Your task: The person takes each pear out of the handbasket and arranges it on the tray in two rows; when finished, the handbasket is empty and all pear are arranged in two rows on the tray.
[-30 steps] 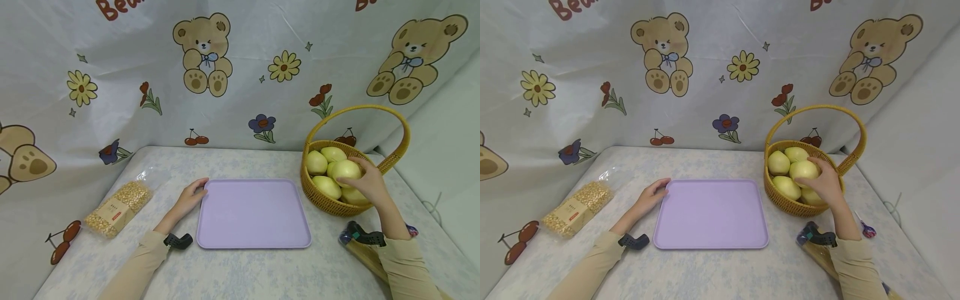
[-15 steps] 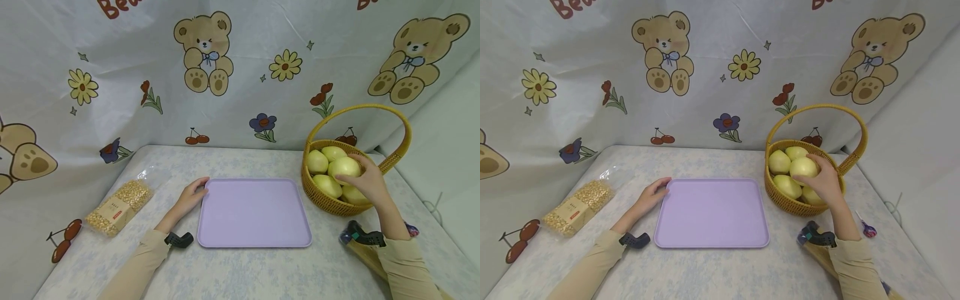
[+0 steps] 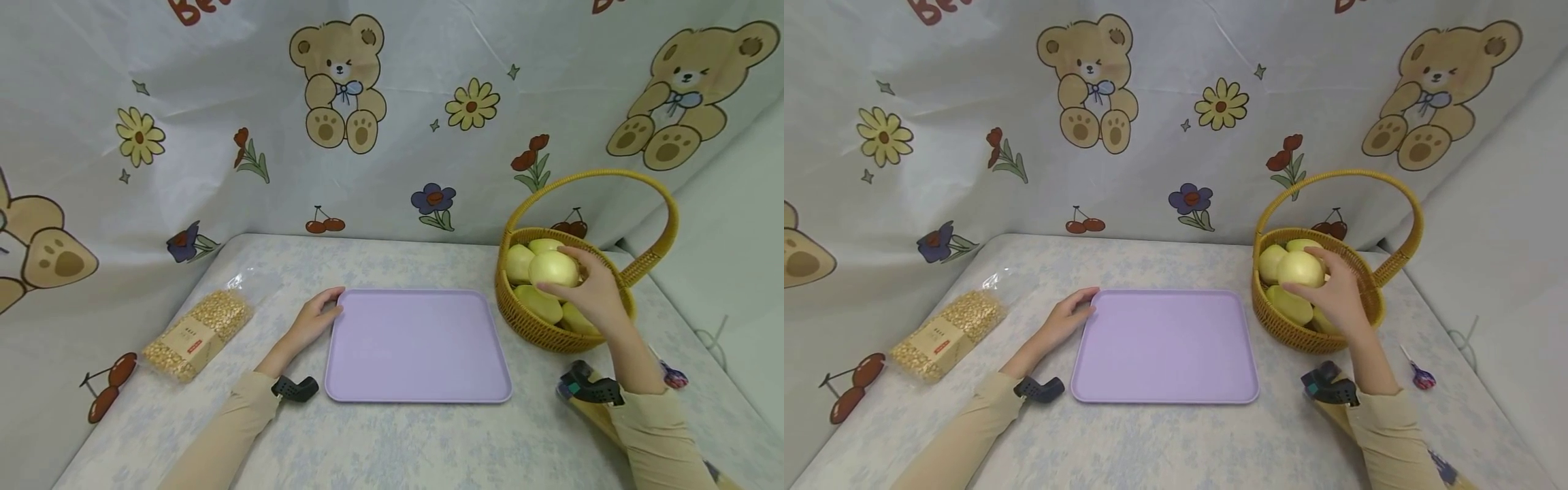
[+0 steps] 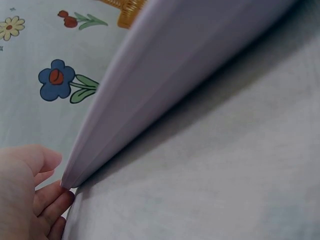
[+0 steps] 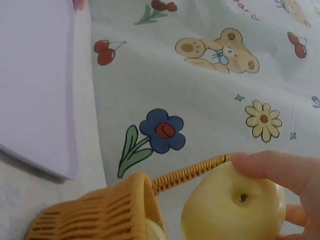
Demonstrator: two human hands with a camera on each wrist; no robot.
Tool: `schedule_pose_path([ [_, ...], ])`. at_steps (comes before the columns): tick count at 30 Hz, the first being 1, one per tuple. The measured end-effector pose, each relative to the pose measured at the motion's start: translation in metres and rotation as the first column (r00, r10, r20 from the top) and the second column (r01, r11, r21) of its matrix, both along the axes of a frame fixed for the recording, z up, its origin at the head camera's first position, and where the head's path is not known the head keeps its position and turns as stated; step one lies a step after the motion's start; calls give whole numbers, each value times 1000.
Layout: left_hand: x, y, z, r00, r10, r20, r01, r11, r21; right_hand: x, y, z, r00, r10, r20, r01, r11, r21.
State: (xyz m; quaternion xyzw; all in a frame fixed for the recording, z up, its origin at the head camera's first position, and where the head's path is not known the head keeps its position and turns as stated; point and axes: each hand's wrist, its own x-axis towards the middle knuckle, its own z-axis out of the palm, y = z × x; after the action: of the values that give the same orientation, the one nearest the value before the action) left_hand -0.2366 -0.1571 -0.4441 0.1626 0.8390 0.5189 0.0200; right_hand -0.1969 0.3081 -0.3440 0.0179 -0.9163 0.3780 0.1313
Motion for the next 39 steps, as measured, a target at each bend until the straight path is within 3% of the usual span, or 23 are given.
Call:
schedule_pose_path([
  [7, 0, 0, 1, 1000, -1, -6, 1, 1000, -19, 1, -26, 8, 997, 71, 15, -71, 997, -10],
  [13, -1, -1, 1, 1000, 0, -9, 0, 999, -36, -9, -61, 7, 986, 164, 20, -163, 985, -60],
  [15, -2, -1, -1, 1000, 1, -10, -1, 1000, -31, -14, -74, 4, 979, 205, 11, -204, 976, -81],
  [23, -22, -4, -33, 999, 26, -24, -26, 999, -31, -26, -122, -16, 946, 323, -13, -322, 937, -133],
  [32, -23, -6, -34, 1000, 21, -23, -22, 999, -26, -35, -173, -38, 929, 369, -12, -368, 923, -111],
  [39, -23, -5, -35, 999, 37, -21, -38, 998, -53, -35, -213, -53, 912, 409, 38, -401, 905, -140],
])
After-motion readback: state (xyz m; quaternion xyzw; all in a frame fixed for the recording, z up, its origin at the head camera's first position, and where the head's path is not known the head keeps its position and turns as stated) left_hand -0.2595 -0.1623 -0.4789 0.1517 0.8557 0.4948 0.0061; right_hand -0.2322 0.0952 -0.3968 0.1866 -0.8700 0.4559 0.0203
